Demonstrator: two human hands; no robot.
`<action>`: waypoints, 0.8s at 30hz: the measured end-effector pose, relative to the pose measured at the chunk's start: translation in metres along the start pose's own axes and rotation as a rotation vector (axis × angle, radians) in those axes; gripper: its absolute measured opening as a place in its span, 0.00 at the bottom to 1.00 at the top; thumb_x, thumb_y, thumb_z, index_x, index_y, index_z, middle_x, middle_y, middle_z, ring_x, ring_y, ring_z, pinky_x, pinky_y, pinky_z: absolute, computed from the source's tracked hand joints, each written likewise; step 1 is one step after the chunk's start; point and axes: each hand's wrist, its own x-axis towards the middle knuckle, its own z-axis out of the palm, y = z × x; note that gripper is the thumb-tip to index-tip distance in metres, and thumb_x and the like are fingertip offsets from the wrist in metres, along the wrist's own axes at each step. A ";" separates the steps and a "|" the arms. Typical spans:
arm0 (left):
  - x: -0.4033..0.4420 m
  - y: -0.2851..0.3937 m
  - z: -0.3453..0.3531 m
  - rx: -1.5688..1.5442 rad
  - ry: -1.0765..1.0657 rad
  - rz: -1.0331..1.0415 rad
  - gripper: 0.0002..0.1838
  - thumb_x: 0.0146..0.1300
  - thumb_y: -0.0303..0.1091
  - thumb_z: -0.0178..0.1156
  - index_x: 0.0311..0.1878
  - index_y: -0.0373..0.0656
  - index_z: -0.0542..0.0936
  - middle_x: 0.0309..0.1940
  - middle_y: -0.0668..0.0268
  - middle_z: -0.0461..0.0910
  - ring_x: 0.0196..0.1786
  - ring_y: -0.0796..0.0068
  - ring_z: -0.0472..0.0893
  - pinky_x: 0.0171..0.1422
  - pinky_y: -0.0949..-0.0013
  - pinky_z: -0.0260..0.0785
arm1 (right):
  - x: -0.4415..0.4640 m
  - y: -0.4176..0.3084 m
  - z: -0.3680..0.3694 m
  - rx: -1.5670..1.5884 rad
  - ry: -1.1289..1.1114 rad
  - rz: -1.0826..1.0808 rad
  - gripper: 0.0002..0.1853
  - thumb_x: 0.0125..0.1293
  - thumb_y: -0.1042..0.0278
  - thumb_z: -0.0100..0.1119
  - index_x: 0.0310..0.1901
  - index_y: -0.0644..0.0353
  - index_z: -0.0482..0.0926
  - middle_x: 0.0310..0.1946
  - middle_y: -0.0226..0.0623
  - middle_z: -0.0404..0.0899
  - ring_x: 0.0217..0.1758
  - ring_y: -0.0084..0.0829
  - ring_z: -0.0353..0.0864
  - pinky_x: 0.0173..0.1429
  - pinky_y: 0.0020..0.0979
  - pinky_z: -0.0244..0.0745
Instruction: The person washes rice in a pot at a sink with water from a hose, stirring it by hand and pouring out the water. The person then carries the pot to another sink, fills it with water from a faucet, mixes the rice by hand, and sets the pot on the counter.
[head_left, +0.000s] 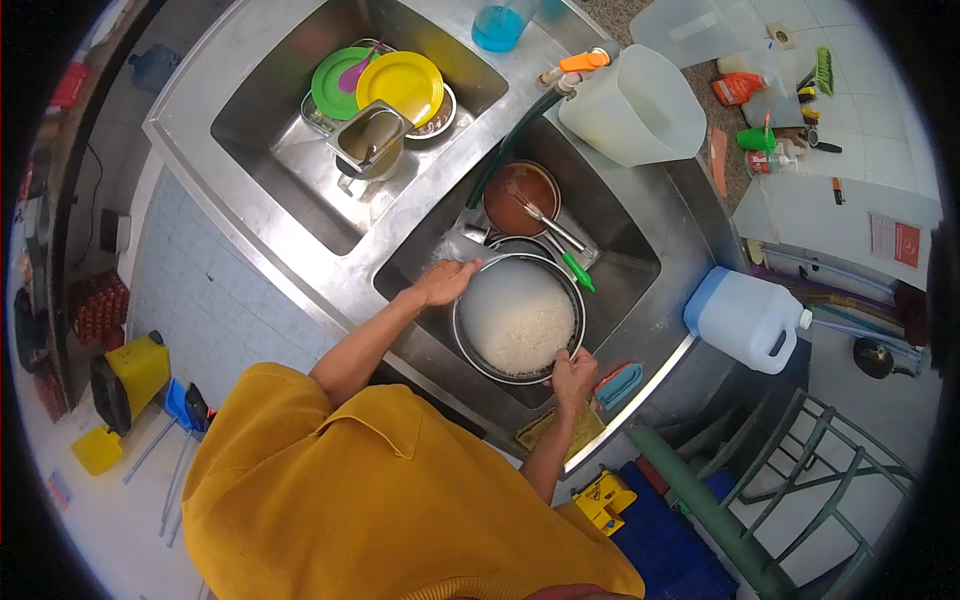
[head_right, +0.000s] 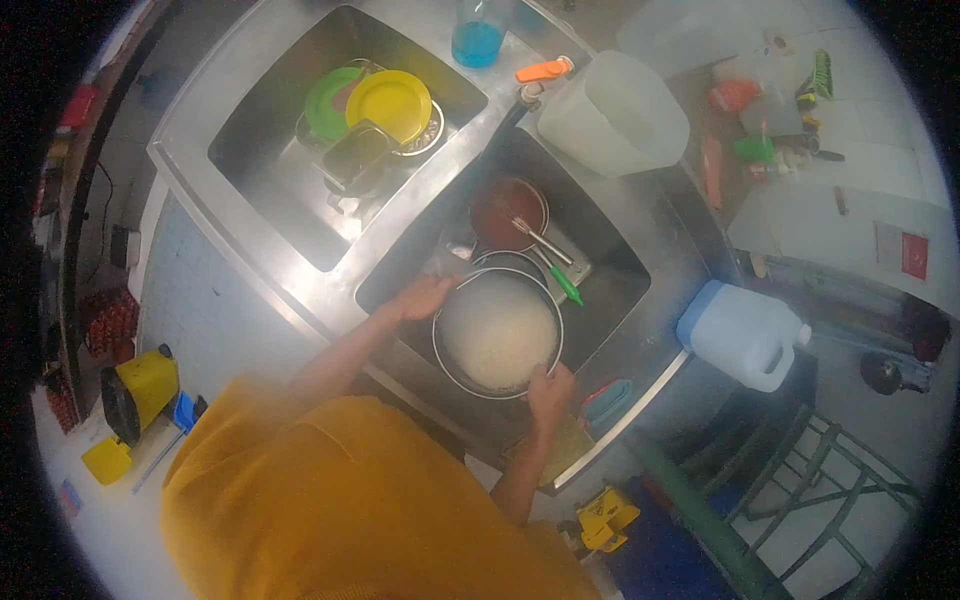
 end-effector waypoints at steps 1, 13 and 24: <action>-0.005 0.003 -0.002 0.002 0.001 0.003 0.34 0.75 0.52 0.28 0.59 0.34 0.74 0.56 0.37 0.73 0.62 0.39 0.70 0.70 0.48 0.57 | -0.001 0.001 -0.001 -0.013 0.009 -0.042 0.12 0.58 0.71 0.53 0.33 0.73 0.80 0.17 0.44 0.77 0.14 0.33 0.77 0.21 0.35 0.73; -0.010 0.000 0.009 -0.030 0.107 0.037 0.43 0.71 0.62 0.29 0.44 0.28 0.81 0.49 0.38 0.78 0.58 0.39 0.74 0.67 0.52 0.62 | -0.018 -0.020 -0.013 0.000 0.001 0.005 0.10 0.58 0.73 0.53 0.29 0.73 0.78 0.16 0.40 0.76 0.14 0.28 0.76 0.17 0.31 0.72; -0.020 0.002 0.009 -0.079 0.161 0.064 0.44 0.70 0.64 0.29 0.41 0.27 0.81 0.44 0.35 0.79 0.55 0.37 0.75 0.63 0.50 0.64 | -0.030 -0.023 -0.016 -0.068 0.020 0.044 0.11 0.57 0.70 0.55 0.29 0.73 0.78 0.15 0.44 0.76 0.15 0.34 0.79 0.23 0.34 0.73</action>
